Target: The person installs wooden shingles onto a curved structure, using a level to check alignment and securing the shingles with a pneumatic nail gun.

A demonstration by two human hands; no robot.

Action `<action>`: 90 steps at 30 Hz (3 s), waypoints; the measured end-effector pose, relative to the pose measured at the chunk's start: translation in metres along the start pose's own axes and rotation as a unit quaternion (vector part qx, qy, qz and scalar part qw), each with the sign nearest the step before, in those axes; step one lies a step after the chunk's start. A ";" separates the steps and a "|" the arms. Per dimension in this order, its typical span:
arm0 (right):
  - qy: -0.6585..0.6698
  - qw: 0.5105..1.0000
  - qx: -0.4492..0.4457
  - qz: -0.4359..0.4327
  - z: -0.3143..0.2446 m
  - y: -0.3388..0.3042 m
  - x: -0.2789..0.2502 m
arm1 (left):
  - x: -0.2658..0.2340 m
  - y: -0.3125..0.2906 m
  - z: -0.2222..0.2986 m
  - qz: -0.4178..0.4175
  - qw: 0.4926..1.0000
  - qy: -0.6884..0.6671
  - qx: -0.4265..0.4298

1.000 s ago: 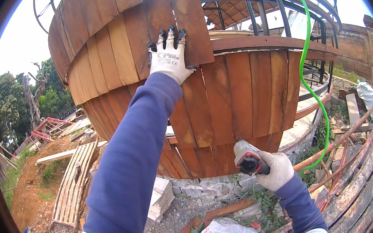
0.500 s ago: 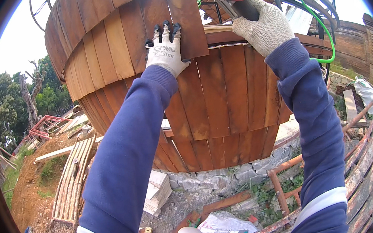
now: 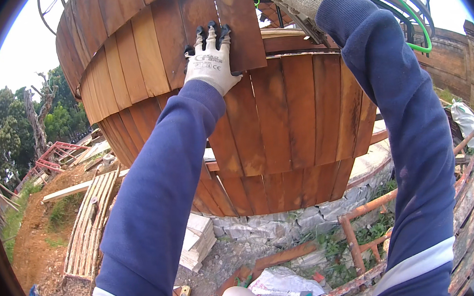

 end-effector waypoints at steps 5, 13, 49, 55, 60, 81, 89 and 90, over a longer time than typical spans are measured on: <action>-0.078 0.996 -0.027 -0.021 -0.030 0.015 -0.011 | 0.000 0.001 0.005 0.018 1.000 -0.014 0.002; -0.324 0.919 -0.163 -0.153 0.008 0.054 0.022 | -0.007 -0.001 -0.011 0.023 0.999 0.028 0.012; -0.007 1.000 0.016 0.006 -0.007 0.027 0.013 | 0.010 0.001 0.009 0.066 0.995 -0.005 0.069; 0.000 0.999 0.046 -0.014 -0.014 0.024 0.012 | 0.016 0.002 0.010 0.074 0.995 -0.005 0.070; -0.015 0.995 0.085 -0.056 -0.026 0.026 0.008 | 0.013 0.002 0.007 0.071 0.995 -0.011 0.074; -0.190 0.974 -0.098 -0.075 -0.021 0.068 0.024 | 0.006 -0.001 0.009 0.028 0.997 0.023 0.065; -0.027 0.989 0.042 -0.139 -0.038 0.043 0.014 | 0.004 -0.009 0.007 -0.008 0.996 0.051 0.074; 0.032 0.988 0.049 -0.140 -0.043 0.040 0.013 | 0.004 -0.010 0.003 -0.008 0.996 0.051 0.075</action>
Point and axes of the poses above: each hand's wrist, its own y-axis towards the middle knuckle, its own x-axis out of the palm, z = x × y, the point moved 4 cm from there along y, towards the middle knuckle, and after that the axes turned 10 degrees about -x, right-handed, at the moved point
